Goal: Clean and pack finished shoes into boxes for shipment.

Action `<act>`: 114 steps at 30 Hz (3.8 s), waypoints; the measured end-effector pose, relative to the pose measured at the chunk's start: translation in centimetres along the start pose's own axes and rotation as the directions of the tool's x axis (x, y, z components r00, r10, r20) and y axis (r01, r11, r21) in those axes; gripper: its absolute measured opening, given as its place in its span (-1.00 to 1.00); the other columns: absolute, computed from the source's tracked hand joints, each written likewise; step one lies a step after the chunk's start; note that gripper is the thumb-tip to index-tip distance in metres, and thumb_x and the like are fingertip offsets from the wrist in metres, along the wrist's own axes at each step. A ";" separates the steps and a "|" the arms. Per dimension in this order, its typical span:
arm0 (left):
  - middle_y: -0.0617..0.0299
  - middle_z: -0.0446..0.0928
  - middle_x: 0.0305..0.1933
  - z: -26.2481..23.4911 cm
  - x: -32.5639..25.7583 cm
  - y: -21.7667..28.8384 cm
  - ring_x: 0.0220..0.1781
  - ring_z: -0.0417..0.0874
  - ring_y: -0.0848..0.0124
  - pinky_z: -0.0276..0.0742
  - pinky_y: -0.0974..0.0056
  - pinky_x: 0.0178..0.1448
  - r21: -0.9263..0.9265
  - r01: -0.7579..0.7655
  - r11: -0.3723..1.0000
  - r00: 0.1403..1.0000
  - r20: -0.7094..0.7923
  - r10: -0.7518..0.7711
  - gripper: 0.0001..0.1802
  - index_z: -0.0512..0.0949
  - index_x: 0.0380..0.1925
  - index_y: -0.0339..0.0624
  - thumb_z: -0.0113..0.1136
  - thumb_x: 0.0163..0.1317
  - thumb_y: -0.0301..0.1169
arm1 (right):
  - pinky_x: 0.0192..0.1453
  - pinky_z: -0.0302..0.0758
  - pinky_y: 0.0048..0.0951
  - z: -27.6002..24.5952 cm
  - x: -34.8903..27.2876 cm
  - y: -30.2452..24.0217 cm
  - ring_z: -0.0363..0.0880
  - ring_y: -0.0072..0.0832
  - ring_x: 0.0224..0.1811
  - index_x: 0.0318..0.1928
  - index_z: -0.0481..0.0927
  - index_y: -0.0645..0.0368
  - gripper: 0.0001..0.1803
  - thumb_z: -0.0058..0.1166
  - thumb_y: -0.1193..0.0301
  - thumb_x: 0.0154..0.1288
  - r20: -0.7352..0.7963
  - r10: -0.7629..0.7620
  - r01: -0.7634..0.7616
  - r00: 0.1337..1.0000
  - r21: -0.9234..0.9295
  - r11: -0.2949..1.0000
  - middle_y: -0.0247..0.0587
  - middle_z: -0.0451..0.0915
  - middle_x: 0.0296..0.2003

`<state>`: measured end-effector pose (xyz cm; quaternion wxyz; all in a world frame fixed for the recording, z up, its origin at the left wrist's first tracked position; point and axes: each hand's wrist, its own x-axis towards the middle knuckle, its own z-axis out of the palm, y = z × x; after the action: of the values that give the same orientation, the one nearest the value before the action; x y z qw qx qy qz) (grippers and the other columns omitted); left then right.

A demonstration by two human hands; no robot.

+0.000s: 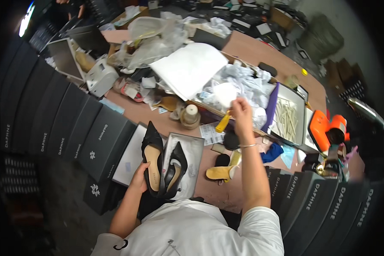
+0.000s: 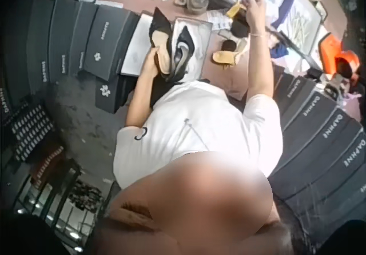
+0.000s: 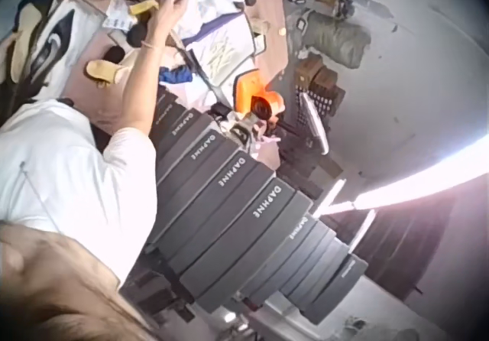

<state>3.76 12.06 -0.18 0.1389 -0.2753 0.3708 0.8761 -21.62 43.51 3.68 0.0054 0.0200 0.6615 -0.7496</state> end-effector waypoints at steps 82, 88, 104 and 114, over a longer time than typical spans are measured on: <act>0.12 0.40 0.19 6.3 -5.6 -7.2 0.23 0.46 0.29 0.40 0.20 0.28 0.046 -0.076 0.996 0.976 -0.202 0.083 -0.28 0.22 0.29 -0.13 -0.38 0.43 0.22 | -0.17 0.43 -0.28 11.4 -20.1 4.4 0.61 -0.27 -0.24 -0.09 0.53 0.21 -0.56 0.24 0.24 0.05 0.803 -0.096 0.739 0.588 -0.485 0.468 -0.17 0.57 -0.27; 0.20 0.47 -0.10 5.3 -4.4 -8.8 -0.05 0.53 0.44 0.49 0.30 0.04 0.240 -0.168 0.956 0.927 -0.291 0.236 -0.41 0.41 -0.10 -0.14 -0.36 0.47 0.15 | -0.18 0.43 -0.27 10.9 -19.5 3.8 0.62 -0.22 -0.27 -0.07 0.55 0.26 -0.45 0.25 0.11 0.05 0.779 -0.051 0.669 0.625 -0.501 0.549 -0.15 0.58 -0.26; 0.05 0.49 -0.01 5.6 -4.7 -5.2 -0.01 0.59 0.22 0.55 0.16 0.09 0.002 -0.030 1.000 0.982 -0.189 0.029 -0.58 0.31 0.13 -0.23 -0.04 0.27 -0.38 | -0.21 0.54 -0.27 7.7 -9.2 -0.2 0.61 -0.13 -0.32 -0.23 0.62 0.25 -0.83 0.11 0.46 0.16 0.428 -0.241 0.422 0.871 -0.400 0.813 -0.01 0.61 -0.34; 0.11 0.45 0.12 4.0 -0.4 -3.0 0.15 0.49 0.32 0.43 0.23 0.21 0.099 -0.045 0.994 0.948 -0.310 0.073 -0.51 0.28 0.23 -0.24 0.09 0.38 -0.28 | -0.16 0.55 -0.15 5.6 16.3 8.1 0.61 -0.17 -0.19 -0.45 0.62 0.14 -0.88 0.00 0.48 0.09 0.669 -0.117 0.640 0.734 -0.739 -0.209 -0.12 0.64 -0.36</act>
<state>3.92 17.05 0.62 0.0645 -0.3927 0.4355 0.8074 -37.80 37.25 -4.28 -0.0966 -0.3377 0.9362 0.0143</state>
